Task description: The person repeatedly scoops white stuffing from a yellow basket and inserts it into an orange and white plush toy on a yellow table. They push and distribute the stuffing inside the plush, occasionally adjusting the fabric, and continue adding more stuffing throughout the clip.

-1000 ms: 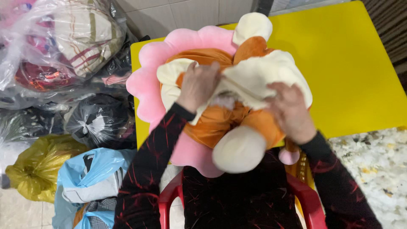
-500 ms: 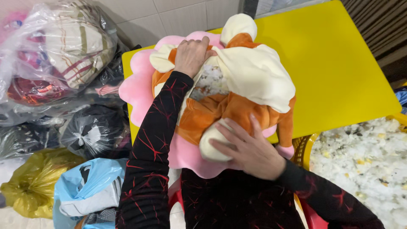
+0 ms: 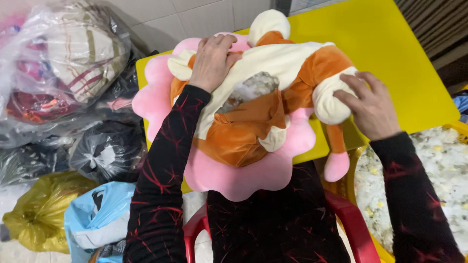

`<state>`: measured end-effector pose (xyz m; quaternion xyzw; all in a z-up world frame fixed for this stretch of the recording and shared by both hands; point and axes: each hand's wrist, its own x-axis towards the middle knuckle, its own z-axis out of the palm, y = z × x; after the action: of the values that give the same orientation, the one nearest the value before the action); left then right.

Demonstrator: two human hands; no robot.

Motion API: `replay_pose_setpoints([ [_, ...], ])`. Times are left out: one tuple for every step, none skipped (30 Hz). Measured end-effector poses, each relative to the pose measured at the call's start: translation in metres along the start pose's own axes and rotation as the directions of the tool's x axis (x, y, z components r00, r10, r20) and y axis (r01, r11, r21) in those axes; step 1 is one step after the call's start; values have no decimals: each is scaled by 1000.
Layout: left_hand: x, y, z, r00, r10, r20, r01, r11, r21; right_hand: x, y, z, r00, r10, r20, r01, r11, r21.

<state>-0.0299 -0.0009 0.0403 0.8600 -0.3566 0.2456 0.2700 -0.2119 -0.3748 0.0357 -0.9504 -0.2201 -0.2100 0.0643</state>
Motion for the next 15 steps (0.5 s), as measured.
replay_pose_setpoints([
  [2, 8, -5, 999, -11, -47, 12, 1000, 19, 0, 7, 9, 1000, 21, 3, -21, 998, 67],
  [-1, 18, -11, 995, -24, -95, 27, 999, 36, -4, 14, 14, 998, 58, 23, -59, 995, 76],
  [-5, 28, -16, 989, -36, -143, 44, 998, 52, -8, 21, 17, 995, 95, 43, -98, 992, 84],
  [-12, 40, -22, 992, -23, -126, 26, 999, 22, -15, 25, 17, 989, 132, 67, -138, 986, 96],
  [-20, 52, -27, 994, -10, -108, 9, 1000, -10, -23, 28, 15, 986, 141, 94, -151, 982, 112],
  [-30, 62, -31, 996, 0, -89, -4, 999, -43, -32, 29, 11, 981, 149, 125, -165, 978, 130],
  [-39, 71, -32, 999, -9, -39, 7, 999, -38, -40, 28, 6, 975, 156, 156, -179, 973, 147],
  [-45, 79, -32, 1000, -13, 10, 13, 999, -30, -45, 26, 2, 974, 167, 153, -193, 966, 171],
  [-46, 83, -29, 998, -17, 58, 18, 1000, -22, -47, 24, -3, 972, 178, 151, -206, 959, 195],
  [-48, 86, -24, 994, -73, 85, 73, 997, 5, -49, 18, -7, 970, 188, 154, -219, 950, 220],
  [-47, 89, -18, 985, -129, 111, 126, 991, 33, -49, 10, -10, 973, 193, 127, -217, 951, 219],
  [-44, 88, -11, 975, -181, 132, 173, 983, 64, -47, 1, -13, 976, 198, 95, -214, 953, 216],
  [-39, 88, -5, 980, -185, 71, 163, 956, 243, -44, -8, -16, 977, 202, 63, -211, 954, 212],
  [-33, 89, 1, 985, -175, 9, 156, 898, 412, -45, -18, -20, 971, 237, 41, -240, 941, 239],
  [-30, 92, 4, 987, -153, -50, 154, 809, 567, -47, -28, -24, 962, 272, 19, -267, 926, 267],
])
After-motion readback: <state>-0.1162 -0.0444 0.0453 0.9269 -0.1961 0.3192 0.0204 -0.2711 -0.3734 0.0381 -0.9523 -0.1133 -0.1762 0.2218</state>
